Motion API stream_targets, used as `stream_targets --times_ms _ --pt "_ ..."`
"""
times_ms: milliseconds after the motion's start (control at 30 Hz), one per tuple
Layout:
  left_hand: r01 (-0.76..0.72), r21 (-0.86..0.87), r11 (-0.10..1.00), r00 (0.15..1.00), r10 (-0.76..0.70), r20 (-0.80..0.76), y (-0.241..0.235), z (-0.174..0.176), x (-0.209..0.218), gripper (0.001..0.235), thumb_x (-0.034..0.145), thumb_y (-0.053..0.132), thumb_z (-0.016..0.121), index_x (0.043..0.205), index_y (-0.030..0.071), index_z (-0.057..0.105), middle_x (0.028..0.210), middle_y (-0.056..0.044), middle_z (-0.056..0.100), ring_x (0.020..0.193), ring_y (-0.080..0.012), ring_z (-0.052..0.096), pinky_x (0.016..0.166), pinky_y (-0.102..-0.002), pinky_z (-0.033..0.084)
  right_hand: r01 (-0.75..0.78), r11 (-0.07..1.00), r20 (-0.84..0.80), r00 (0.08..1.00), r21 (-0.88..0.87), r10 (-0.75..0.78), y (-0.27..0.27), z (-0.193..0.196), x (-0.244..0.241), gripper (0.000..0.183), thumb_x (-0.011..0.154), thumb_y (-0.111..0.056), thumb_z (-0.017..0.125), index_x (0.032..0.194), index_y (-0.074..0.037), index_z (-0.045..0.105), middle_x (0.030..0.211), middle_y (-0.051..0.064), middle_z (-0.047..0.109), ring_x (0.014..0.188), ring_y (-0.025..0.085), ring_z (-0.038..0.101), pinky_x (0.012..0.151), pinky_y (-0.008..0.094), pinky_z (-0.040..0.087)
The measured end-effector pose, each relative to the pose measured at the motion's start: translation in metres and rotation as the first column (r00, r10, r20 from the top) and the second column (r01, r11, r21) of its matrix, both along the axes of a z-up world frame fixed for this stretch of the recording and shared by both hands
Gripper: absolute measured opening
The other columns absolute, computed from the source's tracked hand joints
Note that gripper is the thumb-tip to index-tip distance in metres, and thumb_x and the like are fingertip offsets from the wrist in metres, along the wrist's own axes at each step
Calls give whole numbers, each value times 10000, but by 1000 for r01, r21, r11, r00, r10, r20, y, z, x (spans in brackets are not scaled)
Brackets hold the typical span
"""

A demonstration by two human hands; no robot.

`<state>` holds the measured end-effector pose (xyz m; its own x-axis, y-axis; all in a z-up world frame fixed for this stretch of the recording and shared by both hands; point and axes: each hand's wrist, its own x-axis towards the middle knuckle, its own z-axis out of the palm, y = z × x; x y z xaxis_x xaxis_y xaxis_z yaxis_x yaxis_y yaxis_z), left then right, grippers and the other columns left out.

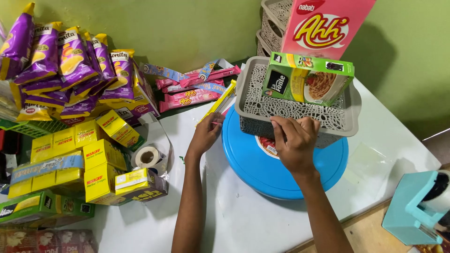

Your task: Arranging various snack packages like boxes and bags into a basket and on a table for display or gift preparation.

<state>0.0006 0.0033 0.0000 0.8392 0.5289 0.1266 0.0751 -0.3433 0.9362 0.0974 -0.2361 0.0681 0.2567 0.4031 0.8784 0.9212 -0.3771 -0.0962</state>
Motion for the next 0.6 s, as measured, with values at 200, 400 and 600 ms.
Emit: stream_targets --times_ms 200,400,600 --pt "-38 29 999 997 40 -65 14 -12 -7 258 955 -3 647 1209 8 692 1157 -273 666 1109 -471 672 996 -554 529 16 1000 9 1000 0 -16 2 3 -4 92 1030 -98 686 1013 -152 758 683 -20 565 700 180 475 829 380 358" --pt "-27 25 999 994 29 -105 17 -12 -7 261 965 20 644 1219 -5 697 1134 -267 669 1079 -431 680 975 -520 538 25 999 9 1000 -23 -25 0 2 -5 107 999 -78 669 1007 -154 745 640 -27 499 712 183 467 815 383 370" --pt "-20 44 999 994 24 -110 17 -13 -6 262 971 46 655 1225 -1 700 1145 -269 674 1079 -440 684 959 -515 551 0 1000 0 1000 -23 0 -1 3 -7 133 984 -50 664 1014 -149 747 637 -21 486 710 193 459 797 381 376"
